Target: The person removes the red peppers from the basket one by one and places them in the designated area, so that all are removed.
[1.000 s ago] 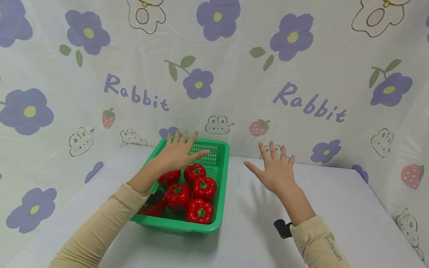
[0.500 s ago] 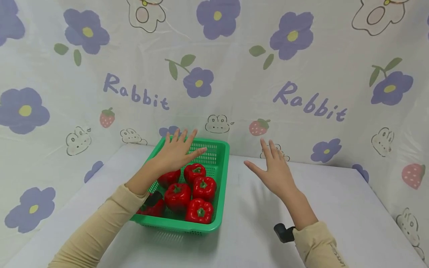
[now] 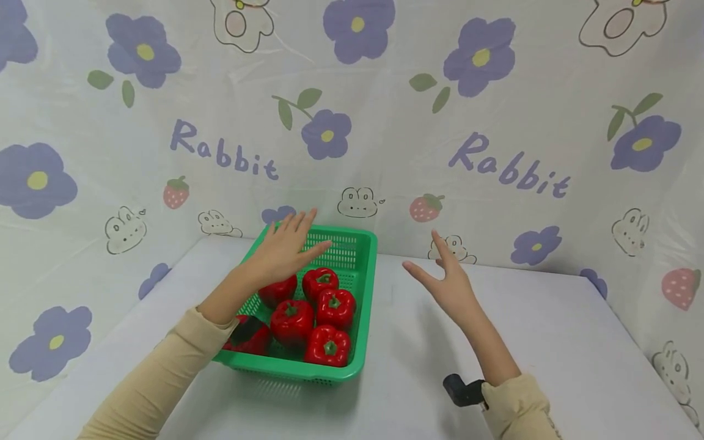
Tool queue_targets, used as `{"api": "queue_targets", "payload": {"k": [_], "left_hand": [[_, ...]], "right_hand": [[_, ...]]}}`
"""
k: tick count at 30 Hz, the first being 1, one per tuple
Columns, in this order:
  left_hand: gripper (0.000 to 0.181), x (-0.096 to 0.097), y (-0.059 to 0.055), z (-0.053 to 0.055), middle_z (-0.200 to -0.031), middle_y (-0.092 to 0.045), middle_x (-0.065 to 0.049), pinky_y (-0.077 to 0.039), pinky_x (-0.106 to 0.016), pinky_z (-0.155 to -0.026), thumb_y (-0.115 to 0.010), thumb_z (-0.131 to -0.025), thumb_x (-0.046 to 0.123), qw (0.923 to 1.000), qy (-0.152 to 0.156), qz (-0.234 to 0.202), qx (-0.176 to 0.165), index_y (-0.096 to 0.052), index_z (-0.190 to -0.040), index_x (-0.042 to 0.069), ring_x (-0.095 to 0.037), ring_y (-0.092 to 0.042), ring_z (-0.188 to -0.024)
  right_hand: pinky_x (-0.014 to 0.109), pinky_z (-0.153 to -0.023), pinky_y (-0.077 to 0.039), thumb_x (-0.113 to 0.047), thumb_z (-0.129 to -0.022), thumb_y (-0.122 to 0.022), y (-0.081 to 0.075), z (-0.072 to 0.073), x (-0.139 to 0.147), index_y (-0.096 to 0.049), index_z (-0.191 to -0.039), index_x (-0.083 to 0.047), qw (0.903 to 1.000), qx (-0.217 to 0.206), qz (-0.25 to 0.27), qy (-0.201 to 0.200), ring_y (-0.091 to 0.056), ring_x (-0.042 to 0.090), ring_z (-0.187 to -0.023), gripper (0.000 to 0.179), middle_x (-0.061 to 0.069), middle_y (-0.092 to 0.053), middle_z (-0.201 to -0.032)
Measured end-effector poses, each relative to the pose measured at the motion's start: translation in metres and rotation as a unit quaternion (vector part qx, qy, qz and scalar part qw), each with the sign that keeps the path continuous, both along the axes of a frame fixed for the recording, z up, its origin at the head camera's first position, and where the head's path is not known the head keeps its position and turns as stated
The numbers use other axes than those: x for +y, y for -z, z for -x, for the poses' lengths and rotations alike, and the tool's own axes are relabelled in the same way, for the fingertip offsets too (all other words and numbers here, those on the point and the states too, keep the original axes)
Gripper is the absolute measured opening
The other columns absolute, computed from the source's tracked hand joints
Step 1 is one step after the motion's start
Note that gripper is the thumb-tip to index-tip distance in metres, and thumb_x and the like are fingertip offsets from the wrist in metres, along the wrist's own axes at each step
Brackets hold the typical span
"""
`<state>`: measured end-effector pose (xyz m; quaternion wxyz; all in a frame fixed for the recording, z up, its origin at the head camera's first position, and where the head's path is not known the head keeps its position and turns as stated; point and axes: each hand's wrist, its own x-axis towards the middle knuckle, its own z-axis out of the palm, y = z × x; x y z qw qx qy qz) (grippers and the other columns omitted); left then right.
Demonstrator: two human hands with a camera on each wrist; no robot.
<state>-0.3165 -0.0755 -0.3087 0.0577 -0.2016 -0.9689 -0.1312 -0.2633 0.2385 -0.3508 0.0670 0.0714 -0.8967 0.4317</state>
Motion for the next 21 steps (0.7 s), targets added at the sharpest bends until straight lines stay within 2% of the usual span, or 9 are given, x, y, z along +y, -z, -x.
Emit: {"api": "queue_targets", "payload": {"k": [4,10,17,21], "left_hand": [[0.085,-0.005,-0.002,-0.004,-0.164,-0.014,-0.016,-0.016,-0.061,-0.119,-0.031,-0.097,0.066,0.9999,0.002,-0.008,-0.007,-0.002,-0.159,0.015,-0.040,-0.016,-0.150],[0.087,-0.011,0.001,-0.005,-0.162,-0.022,-0.017,-0.024,-0.057,-0.118,-0.033,-0.096,0.068,0.9997,0.002,-0.024,0.003,-0.006,-0.159,0.014,-0.037,-0.024,-0.149],[0.085,-0.023,0.001,-0.008,-0.159,-0.029,-0.018,-0.034,-0.053,-0.113,-0.038,-0.096,0.065,0.9984,0.006,-0.055,0.009,-0.013,-0.158,0.011,-0.038,-0.034,-0.144],[0.084,-0.031,0.001,-0.010,-0.159,-0.030,-0.017,-0.034,-0.053,-0.113,-0.040,-0.097,0.063,0.9974,0.001,-0.072,0.001,-0.014,-0.158,0.010,-0.036,-0.034,-0.144]], "right_hand": [[0.068,-0.106,-0.032,-0.048,-0.095,-0.058,0.003,-0.001,-0.002,0.000,-0.157,-0.037,0.9981,-0.006,0.056,-0.023,-0.027,0.043,-0.146,0.085,0.007,-0.007,-0.166],[0.057,-0.106,-0.041,-0.039,-0.098,-0.056,0.005,-0.005,-0.008,-0.004,-0.158,-0.031,0.9901,-0.018,0.133,-0.042,-0.032,0.044,-0.143,0.079,0.009,-0.013,-0.165],[0.053,-0.106,-0.042,-0.037,-0.098,-0.057,0.008,-0.010,-0.017,-0.007,-0.158,-0.028,0.9847,-0.028,0.167,-0.040,-0.034,0.039,-0.144,0.079,0.007,-0.015,-0.165],[0.051,-0.105,-0.043,-0.037,-0.098,-0.058,0.010,-0.011,-0.023,-0.009,-0.158,-0.028,0.9828,-0.029,0.178,-0.039,-0.036,0.037,-0.143,0.078,0.006,-0.017,-0.165]]}}
